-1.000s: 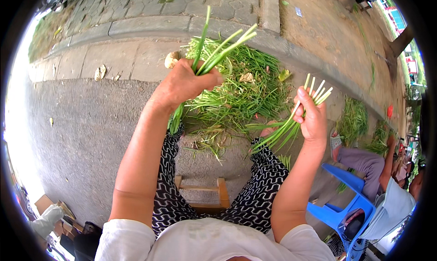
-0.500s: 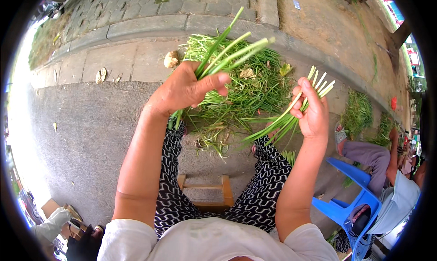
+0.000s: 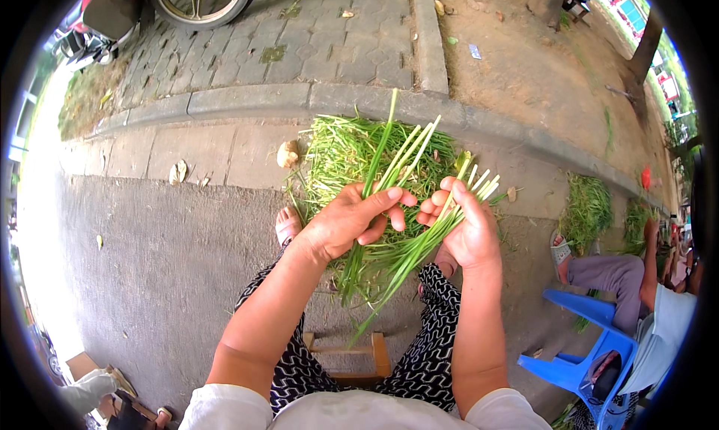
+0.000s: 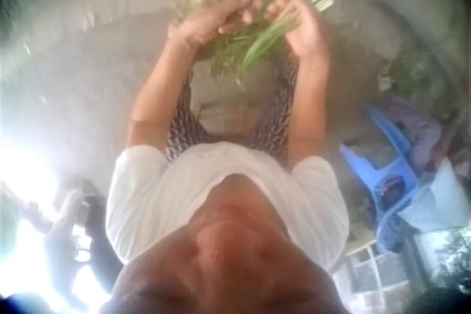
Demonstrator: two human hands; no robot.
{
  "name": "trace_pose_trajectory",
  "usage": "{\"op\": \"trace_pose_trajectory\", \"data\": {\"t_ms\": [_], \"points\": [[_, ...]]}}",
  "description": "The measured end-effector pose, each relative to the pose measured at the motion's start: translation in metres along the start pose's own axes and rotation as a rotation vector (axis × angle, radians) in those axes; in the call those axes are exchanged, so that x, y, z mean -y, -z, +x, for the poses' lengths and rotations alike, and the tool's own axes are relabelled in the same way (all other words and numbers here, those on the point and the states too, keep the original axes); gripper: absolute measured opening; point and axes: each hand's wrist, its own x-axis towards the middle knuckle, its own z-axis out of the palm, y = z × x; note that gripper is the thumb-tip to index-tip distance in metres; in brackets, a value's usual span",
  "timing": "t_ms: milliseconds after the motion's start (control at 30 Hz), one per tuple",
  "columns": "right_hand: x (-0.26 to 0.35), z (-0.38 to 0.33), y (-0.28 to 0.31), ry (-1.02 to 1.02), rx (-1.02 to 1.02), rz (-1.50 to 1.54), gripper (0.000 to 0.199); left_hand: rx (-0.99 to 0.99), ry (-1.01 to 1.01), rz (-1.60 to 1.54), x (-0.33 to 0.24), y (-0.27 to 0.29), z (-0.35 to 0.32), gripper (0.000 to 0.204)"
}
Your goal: The person sorts through a pile of green herbs on the ground, picking out individual stalks and removing dead leaves by hand.
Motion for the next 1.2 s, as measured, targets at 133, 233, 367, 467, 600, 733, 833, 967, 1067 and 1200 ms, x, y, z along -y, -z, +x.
{"op": "trace_pose_trajectory", "data": {"t_ms": [133,233,367,467,600,733,833,967,1067,1200], "points": [[-0.001,0.002,-0.003,0.018,0.029,0.055,0.018,-0.019,-0.009,0.052,0.0,-0.004,0.001,0.029],[0.002,0.004,0.003,-0.008,0.045,0.171,0.016,-0.046,-0.014,0.126,-0.001,-0.009,0.001,0.028],[0.003,0.007,0.006,0.012,-0.028,0.194,0.015,-0.058,-0.019,0.166,0.002,-0.014,0.004,0.026],[0.001,0.007,-0.001,0.041,-0.084,0.119,0.018,-0.114,-0.031,0.168,0.004,-0.017,0.004,0.023],[-0.011,0.005,-0.01,0.07,-0.13,-0.013,0.021,-0.161,-0.187,0.119,0.01,-0.028,0.01,0.02],[-0.023,0.007,-0.013,0.12,-0.172,-0.1,0.028,-0.217,-0.319,0.221,0.021,-0.034,0.019,0.018],[-0.023,0.006,-0.019,0.127,-0.166,-0.154,0.032,-0.316,-0.323,0.391,0.019,-0.036,0.02,0.014],[-0.024,0.005,-0.022,0.127,-0.157,-0.224,0.031,-0.35,-0.26,0.442,0.019,-0.033,0.02,0.01],[-0.021,0.002,-0.025,0.076,-0.128,-0.219,0.03,-0.301,-0.209,0.241,0.015,-0.032,0.018,0.011],[-0.021,0.002,-0.021,-0.012,-0.136,-0.179,0.027,-0.327,-0.207,0.192,0.004,-0.028,0.013,0.008]]}}
